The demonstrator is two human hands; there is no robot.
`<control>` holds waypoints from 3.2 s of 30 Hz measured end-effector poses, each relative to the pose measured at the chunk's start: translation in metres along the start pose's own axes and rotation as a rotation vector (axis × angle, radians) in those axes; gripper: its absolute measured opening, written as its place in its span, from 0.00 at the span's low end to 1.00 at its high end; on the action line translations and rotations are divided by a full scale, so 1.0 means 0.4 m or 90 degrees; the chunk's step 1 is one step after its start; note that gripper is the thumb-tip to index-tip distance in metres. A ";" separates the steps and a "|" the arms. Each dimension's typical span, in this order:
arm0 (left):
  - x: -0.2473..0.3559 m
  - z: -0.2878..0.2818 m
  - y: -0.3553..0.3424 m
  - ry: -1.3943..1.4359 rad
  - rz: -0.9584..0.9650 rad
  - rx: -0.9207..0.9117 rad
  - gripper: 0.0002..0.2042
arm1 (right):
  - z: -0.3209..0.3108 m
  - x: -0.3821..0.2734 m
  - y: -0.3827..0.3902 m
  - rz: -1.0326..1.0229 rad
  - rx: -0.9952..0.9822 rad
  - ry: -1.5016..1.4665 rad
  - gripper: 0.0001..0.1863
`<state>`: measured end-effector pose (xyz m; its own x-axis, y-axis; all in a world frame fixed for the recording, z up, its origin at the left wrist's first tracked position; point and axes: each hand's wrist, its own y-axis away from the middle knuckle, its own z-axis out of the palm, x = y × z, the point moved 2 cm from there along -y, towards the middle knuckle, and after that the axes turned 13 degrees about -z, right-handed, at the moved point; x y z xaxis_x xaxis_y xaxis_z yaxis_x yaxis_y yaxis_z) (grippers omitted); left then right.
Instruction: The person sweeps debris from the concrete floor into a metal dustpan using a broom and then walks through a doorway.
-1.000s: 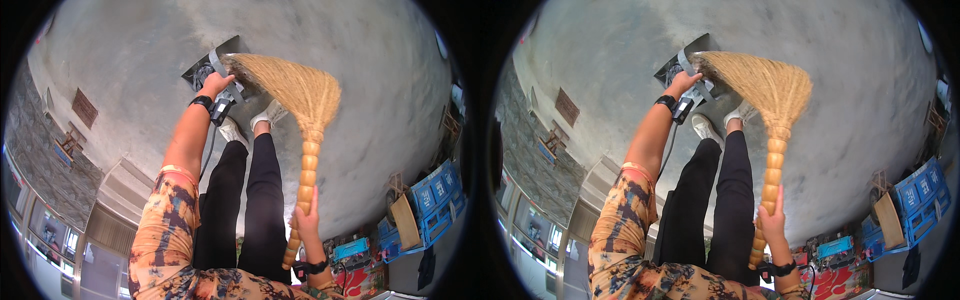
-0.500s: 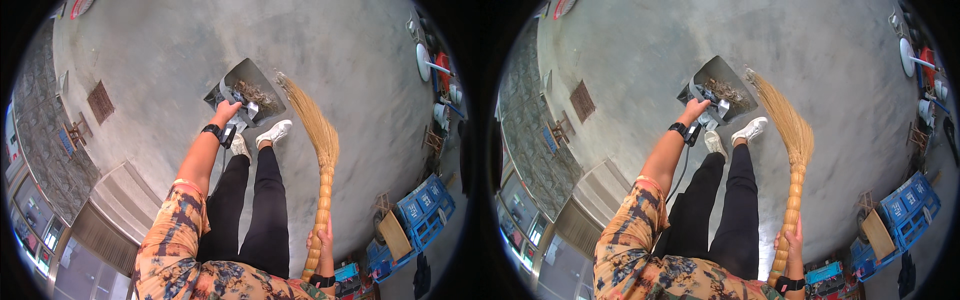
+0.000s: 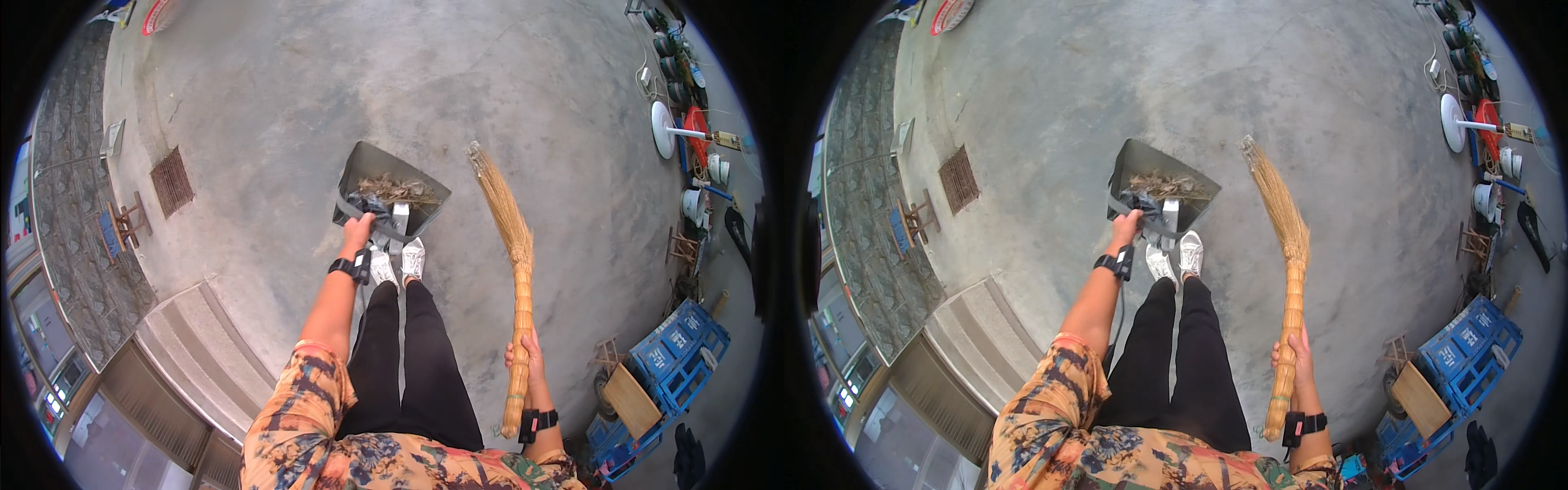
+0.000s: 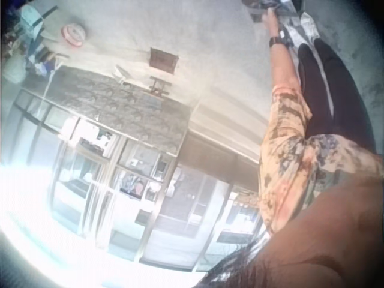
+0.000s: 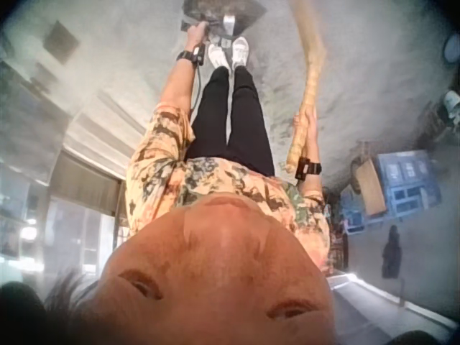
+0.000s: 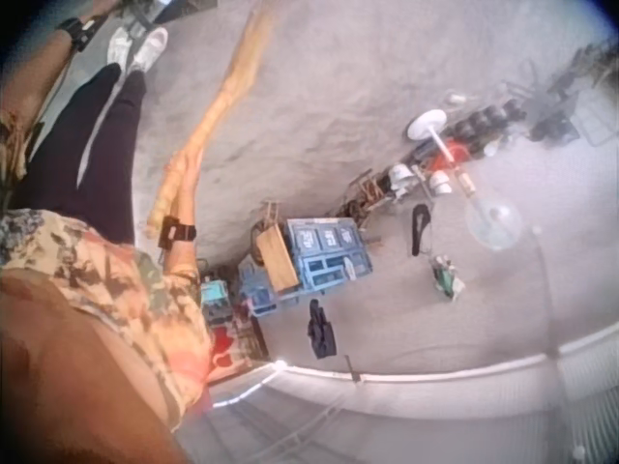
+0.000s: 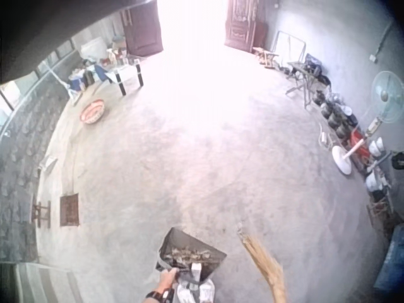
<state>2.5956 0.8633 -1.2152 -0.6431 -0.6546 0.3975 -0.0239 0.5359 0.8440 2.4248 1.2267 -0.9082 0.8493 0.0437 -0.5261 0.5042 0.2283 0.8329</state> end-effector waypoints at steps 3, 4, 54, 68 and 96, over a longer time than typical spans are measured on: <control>-0.019 0.013 0.016 0.160 -0.047 -0.107 0.17 | -0.034 -0.038 -0.168 -0.081 0.005 0.164 0.28; -0.031 0.002 0.024 0.164 -0.053 -0.107 0.16 | -0.032 -0.051 -0.238 -0.129 -0.025 0.172 0.28; -0.138 -0.291 0.307 0.350 -0.130 0.050 0.11 | 0.200 0.336 -0.555 0.196 -0.041 0.085 0.12; -0.399 -0.816 0.494 0.566 -0.195 0.234 0.09 | 0.339 -0.064 -0.349 -0.084 -0.123 0.245 0.12; -0.574 -1.454 0.301 0.510 -0.257 0.161 0.09 | 0.603 0.465 -0.119 -0.089 0.048 0.188 0.13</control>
<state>3.1855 0.7678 -0.9951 0.1684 -0.9389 0.3001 -0.3567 0.2258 0.9065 2.5963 0.9894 -1.0043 0.6951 0.2990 -0.6538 0.6318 0.1800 0.7540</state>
